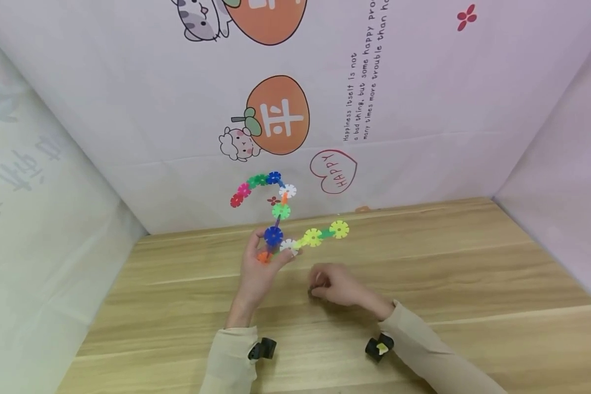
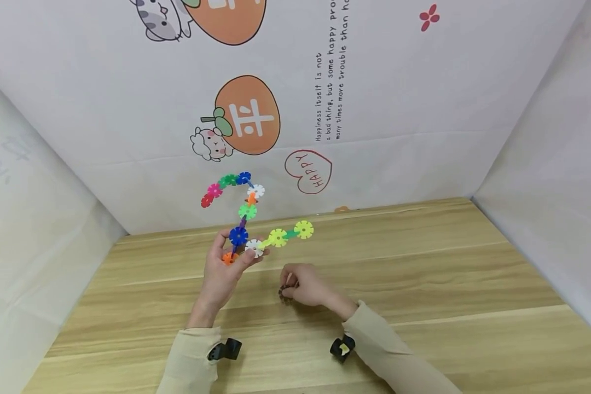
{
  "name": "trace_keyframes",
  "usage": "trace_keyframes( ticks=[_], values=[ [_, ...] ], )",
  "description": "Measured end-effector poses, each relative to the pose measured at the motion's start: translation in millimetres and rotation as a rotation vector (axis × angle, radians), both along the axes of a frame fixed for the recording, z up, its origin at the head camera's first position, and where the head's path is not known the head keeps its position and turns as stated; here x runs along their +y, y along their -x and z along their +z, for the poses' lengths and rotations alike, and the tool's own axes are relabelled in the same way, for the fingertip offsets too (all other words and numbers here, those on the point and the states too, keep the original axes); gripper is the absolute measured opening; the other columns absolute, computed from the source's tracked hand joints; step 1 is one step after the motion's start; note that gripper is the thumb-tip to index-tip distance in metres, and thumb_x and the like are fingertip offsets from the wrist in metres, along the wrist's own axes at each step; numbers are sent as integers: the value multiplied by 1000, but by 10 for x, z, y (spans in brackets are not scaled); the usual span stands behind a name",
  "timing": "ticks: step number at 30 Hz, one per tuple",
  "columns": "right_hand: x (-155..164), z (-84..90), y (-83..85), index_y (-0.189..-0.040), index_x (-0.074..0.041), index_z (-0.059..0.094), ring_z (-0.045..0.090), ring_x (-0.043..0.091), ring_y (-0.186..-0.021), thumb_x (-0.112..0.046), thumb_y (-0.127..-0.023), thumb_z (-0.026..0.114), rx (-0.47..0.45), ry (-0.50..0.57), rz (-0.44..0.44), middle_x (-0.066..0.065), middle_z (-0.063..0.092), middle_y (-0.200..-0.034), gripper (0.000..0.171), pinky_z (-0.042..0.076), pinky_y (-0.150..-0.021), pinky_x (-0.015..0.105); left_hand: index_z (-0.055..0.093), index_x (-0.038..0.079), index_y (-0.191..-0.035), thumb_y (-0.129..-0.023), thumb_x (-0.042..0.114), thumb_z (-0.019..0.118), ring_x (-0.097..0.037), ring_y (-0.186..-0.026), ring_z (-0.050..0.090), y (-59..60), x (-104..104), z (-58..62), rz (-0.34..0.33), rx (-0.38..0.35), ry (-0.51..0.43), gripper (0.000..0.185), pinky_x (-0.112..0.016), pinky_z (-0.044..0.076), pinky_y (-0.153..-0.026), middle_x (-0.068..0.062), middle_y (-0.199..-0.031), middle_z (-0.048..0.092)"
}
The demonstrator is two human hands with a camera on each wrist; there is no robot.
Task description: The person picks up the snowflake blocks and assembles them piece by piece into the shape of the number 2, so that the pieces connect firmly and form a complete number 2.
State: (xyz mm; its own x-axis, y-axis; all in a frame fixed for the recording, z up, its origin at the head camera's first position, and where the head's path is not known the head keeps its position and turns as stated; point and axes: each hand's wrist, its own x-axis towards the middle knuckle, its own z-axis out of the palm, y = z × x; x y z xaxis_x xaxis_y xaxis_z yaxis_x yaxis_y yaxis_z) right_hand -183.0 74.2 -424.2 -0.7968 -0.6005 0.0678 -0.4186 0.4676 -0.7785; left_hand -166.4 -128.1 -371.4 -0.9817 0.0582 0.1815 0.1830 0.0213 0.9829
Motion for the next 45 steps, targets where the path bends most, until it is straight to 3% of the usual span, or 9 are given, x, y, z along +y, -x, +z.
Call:
trace_keyframes(
  ticks=[3, 7, 11, 14, 19, 29, 37, 45],
  values=[
    [83, 76, 33, -90, -5, 60, 63, 12, -66, 3, -85, 66, -8, 94, -42, 6, 69, -81, 11, 51, -54, 24, 49, 12, -119, -85, 15, 74, -28, -113, 59, 3, -7, -1, 12, 8, 12, 42, -43, 52, -89, -11, -121, 59],
    [193, 188, 59, -91, -3, 61, 67, 19, -72, 3, -86, 65, -5, 182, -118, 10, 71, -86, 9, 53, -59, 25, 50, 13, -119, -85, 16, 74, -27, -113, 59, 4, -8, -9, 22, 17, 24, 42, -43, 52, -89, -8, -120, 58],
    [308, 283, 72, -96, 3, 61, 67, 26, -72, 3, -86, 65, -54, 281, -220, 16, 70, -89, 11, 57, -61, 35, 49, 14, -119, -85, 17, 74, -27, -112, 60, 5, -8, -14, 16, 23, 25, 42, -42, 53, -87, -8, -120, 58],
    [398, 359, 86, -101, 8, 60, 67, 23, -70, 3, -87, 65, -74, 351, -302, 20, 68, -91, 16, 57, -61, 35, 49, 13, -118, -86, 16, 73, -27, -110, 61, 8, -9, -11, 12, 33, 27, 41, -41, 54, -85, -8, -120, 58],
    [522, 500, 97, -104, 11, 62, 67, 15, -69, 2, -89, 63, -20, 428, -386, 24, 69, -92, 17, 58, -64, 32, 49, 12, -119, -86, 15, 73, -27, -109, 61, 9, -9, -6, 12, 33, 35, 40, -40, 54, -84, -9, -120, 58],
    [640, 631, 79, -103, 13, 60, 67, 9, -74, 6, -90, 60, 67, 527, -395, 28, 66, -98, 14, 58, -68, 28, 49, 13, -119, -87, 17, 72, -28, -112, 60, 11, -23, -11, 13, 6, 40, 40, -42, 53, -87, -8, -121, 59],
    [675, 665, 50, -98, 4, 67, 67, 7, -79, 3, -88, 64, 214, 479, -389, 19, 70, -94, 10, 56, -70, 24, 50, 12, -118, -87, 16, 72, -28, -114, 59, 19, -20, -11, 7, 11, 47, 39, -44, 52, -88, -8, -125, 55],
    [664, 663, 52, -94, 0, 70, 68, 15, -82, 5, -85, 68, 317, 460, -360, 13, 71, -92, 10, 55, -71, 21, 50, 12, -119, -87, 17, 71, -26, -108, 63, 27, -27, -26, -2, 23, 59, 39, -41, 52, -87, -9, -121, 57]
  ],
)
